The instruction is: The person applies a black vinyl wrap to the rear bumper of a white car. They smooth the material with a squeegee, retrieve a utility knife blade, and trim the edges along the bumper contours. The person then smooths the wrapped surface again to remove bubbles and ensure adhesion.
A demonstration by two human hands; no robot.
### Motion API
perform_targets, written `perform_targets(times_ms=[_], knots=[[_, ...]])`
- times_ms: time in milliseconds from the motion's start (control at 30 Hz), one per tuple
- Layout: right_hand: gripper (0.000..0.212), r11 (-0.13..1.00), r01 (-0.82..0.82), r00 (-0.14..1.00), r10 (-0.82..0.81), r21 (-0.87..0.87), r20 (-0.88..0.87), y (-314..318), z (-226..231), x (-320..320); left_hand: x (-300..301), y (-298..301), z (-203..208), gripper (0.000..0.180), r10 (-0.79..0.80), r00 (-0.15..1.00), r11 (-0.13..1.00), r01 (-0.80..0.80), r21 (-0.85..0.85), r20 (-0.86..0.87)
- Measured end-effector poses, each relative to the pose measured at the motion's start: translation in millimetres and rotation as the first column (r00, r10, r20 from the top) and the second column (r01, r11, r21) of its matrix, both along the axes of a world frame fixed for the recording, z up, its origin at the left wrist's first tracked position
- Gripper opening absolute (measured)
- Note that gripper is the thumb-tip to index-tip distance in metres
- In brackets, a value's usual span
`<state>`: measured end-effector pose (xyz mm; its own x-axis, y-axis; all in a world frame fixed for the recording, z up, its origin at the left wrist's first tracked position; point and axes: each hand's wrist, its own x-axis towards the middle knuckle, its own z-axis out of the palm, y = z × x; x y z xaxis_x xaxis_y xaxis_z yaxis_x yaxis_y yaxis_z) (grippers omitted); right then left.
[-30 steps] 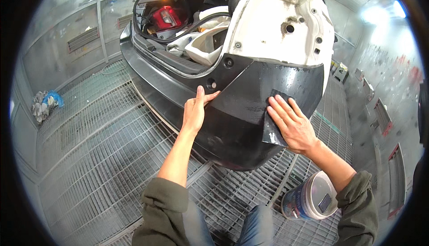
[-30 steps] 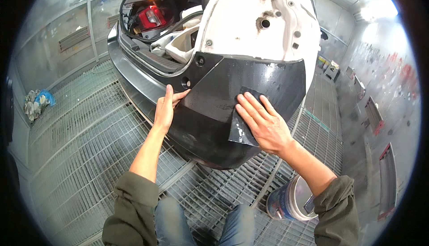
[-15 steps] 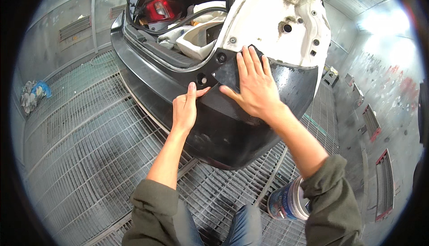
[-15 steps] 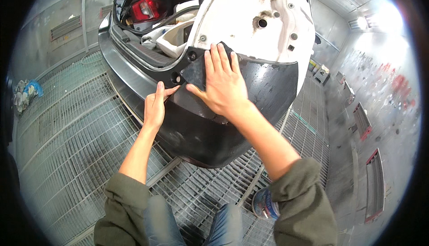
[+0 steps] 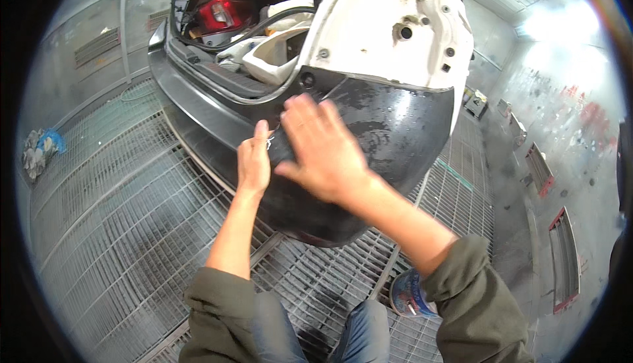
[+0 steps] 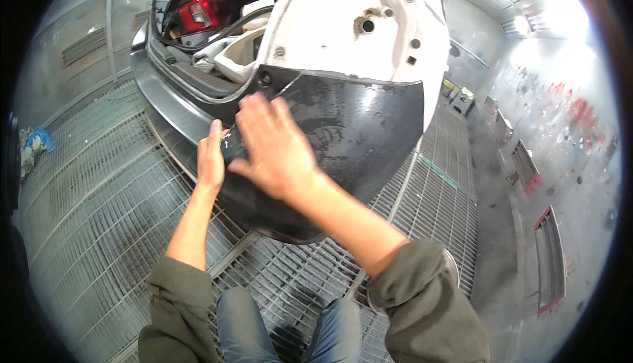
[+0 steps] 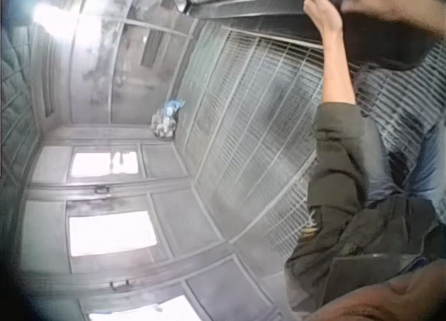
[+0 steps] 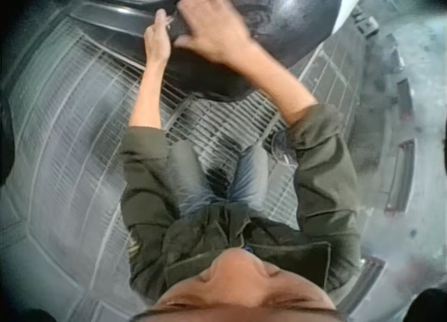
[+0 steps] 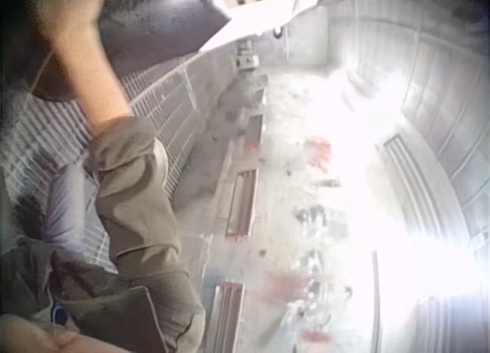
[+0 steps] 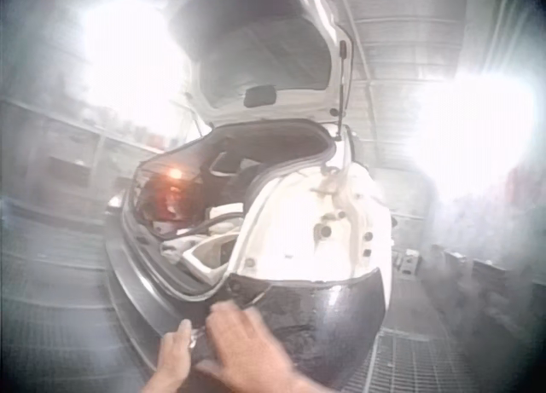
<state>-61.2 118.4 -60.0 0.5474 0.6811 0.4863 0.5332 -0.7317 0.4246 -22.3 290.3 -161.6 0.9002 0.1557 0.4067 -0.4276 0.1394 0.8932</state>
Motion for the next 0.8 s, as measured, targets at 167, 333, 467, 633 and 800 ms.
perform_targets(times_ms=[167, 333, 467, 633, 800], knots=[[0.086, 0.999, 0.013, 0.994, -0.016, -0.036, -0.107, -72.4, 46.2, 2.2, -12.0, 1.5, 12.9, 0.067, -0.013, 0.991, 0.995, 0.026, -0.093, 0.137], [0.084, 0.976, 0.179, 0.983, -0.183, 0.125, 0.021, -141.2, 55.0, 12.9, -10.4, -11.3, 15.4, 0.072, -0.034, 0.994, 0.996, 0.043, -0.083, 0.104], [0.088, 0.929, 0.240, 0.956, -0.276, 0.282, 0.097, -71.4, 32.2, 32.3, -9.0, -5.4, 9.6, 0.076, -0.036, 0.996, 0.996, 0.043, -0.082, 0.077], [0.086, 0.963, 0.165, 0.980, -0.183, 0.211, 0.072, -22.9, -2.8, -3.7, -2.3, 5.9, -0.3, 0.080, 0.008, 1.000, 0.998, -0.007, -0.056, 0.024], [0.082, 0.979, -0.146, 0.984, 0.158, 0.140, -0.077, -83.9, -29.9, -47.4, 2.8, 6.5, -0.7, 0.079, 0.002, 0.999, 1.000, 0.000, -0.029, 0.049]])
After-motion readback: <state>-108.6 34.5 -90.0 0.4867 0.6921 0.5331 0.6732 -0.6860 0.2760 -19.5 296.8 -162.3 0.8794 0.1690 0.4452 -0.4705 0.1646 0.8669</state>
